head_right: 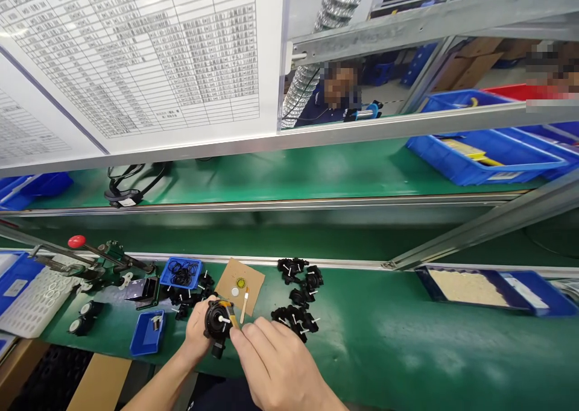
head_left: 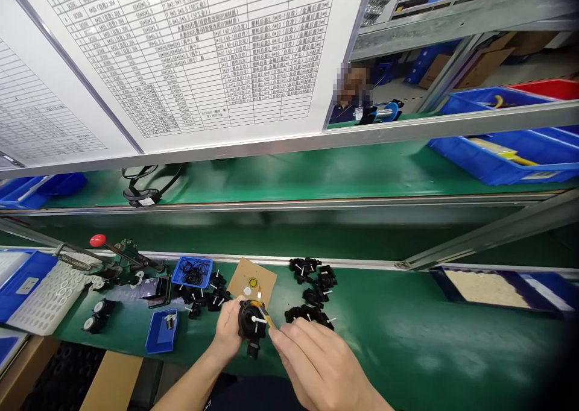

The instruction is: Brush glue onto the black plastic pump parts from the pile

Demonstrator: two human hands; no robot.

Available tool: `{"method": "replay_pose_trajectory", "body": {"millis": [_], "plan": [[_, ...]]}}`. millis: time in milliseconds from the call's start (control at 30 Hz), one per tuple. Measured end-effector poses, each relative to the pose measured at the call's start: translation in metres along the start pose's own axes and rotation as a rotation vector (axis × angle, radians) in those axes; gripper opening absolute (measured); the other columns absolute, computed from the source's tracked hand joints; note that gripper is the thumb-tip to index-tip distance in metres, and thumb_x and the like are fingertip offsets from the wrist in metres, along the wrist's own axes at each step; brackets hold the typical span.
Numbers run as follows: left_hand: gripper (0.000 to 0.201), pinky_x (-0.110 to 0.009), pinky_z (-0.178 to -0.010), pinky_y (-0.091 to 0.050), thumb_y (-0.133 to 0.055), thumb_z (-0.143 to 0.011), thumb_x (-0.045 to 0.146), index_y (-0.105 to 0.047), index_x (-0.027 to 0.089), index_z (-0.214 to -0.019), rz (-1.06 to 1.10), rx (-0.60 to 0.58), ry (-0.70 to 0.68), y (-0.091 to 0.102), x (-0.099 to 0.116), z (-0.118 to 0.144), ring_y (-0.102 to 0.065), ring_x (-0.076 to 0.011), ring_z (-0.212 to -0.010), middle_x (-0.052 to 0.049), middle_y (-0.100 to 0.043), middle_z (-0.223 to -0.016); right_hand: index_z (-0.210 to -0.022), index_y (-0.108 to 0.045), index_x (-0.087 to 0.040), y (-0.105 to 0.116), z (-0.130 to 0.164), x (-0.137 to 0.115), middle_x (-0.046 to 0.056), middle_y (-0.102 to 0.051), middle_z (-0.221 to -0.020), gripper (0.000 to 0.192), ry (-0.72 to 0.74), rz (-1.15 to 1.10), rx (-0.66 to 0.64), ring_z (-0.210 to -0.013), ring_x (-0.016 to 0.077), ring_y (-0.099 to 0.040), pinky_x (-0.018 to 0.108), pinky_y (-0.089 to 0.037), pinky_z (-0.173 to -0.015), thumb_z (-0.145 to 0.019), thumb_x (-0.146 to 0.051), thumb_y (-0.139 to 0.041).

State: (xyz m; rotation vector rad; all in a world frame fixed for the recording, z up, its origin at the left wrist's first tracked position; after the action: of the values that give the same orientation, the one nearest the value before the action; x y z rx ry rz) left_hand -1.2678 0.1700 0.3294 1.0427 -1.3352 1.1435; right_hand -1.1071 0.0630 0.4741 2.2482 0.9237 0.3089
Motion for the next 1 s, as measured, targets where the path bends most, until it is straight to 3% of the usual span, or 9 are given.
{"method": "replay_pose_trajectory", "body": {"millis": [167,333,533,667,733,833,1000], "plan": [[0.060,-0.037,-0.064,-0.032,-0.039,-0.106,0.061,-0.055,0.023,-0.062,-0.224,-0.079,-0.232,0.000,0.021,-0.005,-0.043,-0.0192,-0.057,-0.003,-0.046,-0.059,-0.110,-0.067,-0.007,-0.001,0.007,0.004,0.009,-0.070,-0.083,0.017,-0.139,-0.032,0.040,-0.073,0.0213,-0.064,0.036,-0.049,-0.062,-0.096,-0.003,-0.059],[0.051,-0.035,-0.066,-0.036,-0.037,-0.109,0.051,-0.064,0.021,-0.077,-0.249,-0.162,-0.338,0.000,0.020,-0.005,-0.050,-0.0203,-0.064,-0.006,-0.056,-0.070,-0.111,-0.066,-0.012,-0.001,0.014,0.014,0.006,-0.069,-0.084,0.019,-0.306,-0.198,0.086,-0.074,0.0181,-0.063,0.034,-0.051,-0.066,-0.098,-0.003,-0.056],[0.046,-0.032,-0.066,-0.039,-0.045,-0.107,0.054,-0.075,0.020,-0.097,-0.266,-0.093,-0.371,0.007,0.021,-0.002,-0.056,-0.0194,-0.066,-0.007,-0.065,-0.076,-0.106,-0.065,-0.019,-0.006,0.021,0.025,0.000,-0.069,-0.082,0.017,-0.501,-0.377,0.060,-0.069,0.0138,-0.063,0.029,-0.049,-0.066,-0.105,-0.012,-0.050],[0.041,-0.031,-0.071,-0.046,-0.050,-0.106,0.053,-0.076,0.021,-0.103,-0.236,-0.028,-0.416,0.009,0.023,0.002,-0.062,-0.0206,-0.075,-0.009,-0.069,-0.085,-0.093,-0.068,-0.021,-0.032,0.036,0.038,-0.001,-0.064,-0.071,0.031,-0.830,-0.672,-0.081,-0.062,0.0135,-0.059,0.028,-0.041,-0.057,-0.110,-0.037,-0.048],[0.039,-0.031,-0.074,-0.048,-0.056,-0.104,0.053,-0.077,0.021,-0.104,-0.200,0.013,-0.415,0.012,0.020,0.003,-0.064,-0.0216,-0.080,-0.009,-0.069,-0.088,-0.092,-0.070,-0.019,-0.048,0.047,0.043,0.001,-0.063,-0.069,0.040,-1.021,-0.871,-0.089,-0.061,0.0142,-0.056,0.027,-0.040,-0.056,-0.107,-0.051,-0.052],[0.038,-0.031,-0.080,-0.051,-0.064,-0.099,0.056,-0.074,0.020,-0.102,-0.128,0.093,-0.316,0.025,0.003,-0.008,-0.065,-0.0223,-0.087,-0.010,-0.071,-0.095,-0.098,-0.072,-0.014,-0.069,0.064,0.051,0.002,-0.064,-0.072,0.048,-1.268,-1.160,0.060,-0.062,0.0136,-0.054,0.026,-0.041,-0.058,-0.098,-0.063,-0.067],[0.059,-0.029,-0.073,-0.050,-0.076,-0.084,0.070,-0.062,0.019,-0.110,-0.042,0.250,0.017,0.080,-0.070,-0.064,-0.064,-0.0173,-0.075,-0.005,-0.070,-0.088,-0.104,-0.074,-0.014,-0.087,0.109,0.066,0.002,-0.064,-0.075,0.051,-1.500,-1.298,0.447,-0.063,0.0114,-0.052,0.022,-0.041,-0.055,-0.084,-0.059,-0.086]]}}
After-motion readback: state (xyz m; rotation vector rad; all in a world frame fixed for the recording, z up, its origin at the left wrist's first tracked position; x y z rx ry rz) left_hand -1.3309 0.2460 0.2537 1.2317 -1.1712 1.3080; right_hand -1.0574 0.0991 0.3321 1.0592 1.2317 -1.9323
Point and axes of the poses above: each hand's wrist, its own z-axis away from the middle knuckle, its own y-axis out of the back of the hand, x = y × z, the point moved 7 cm from there along -z, towards the middle knuckle
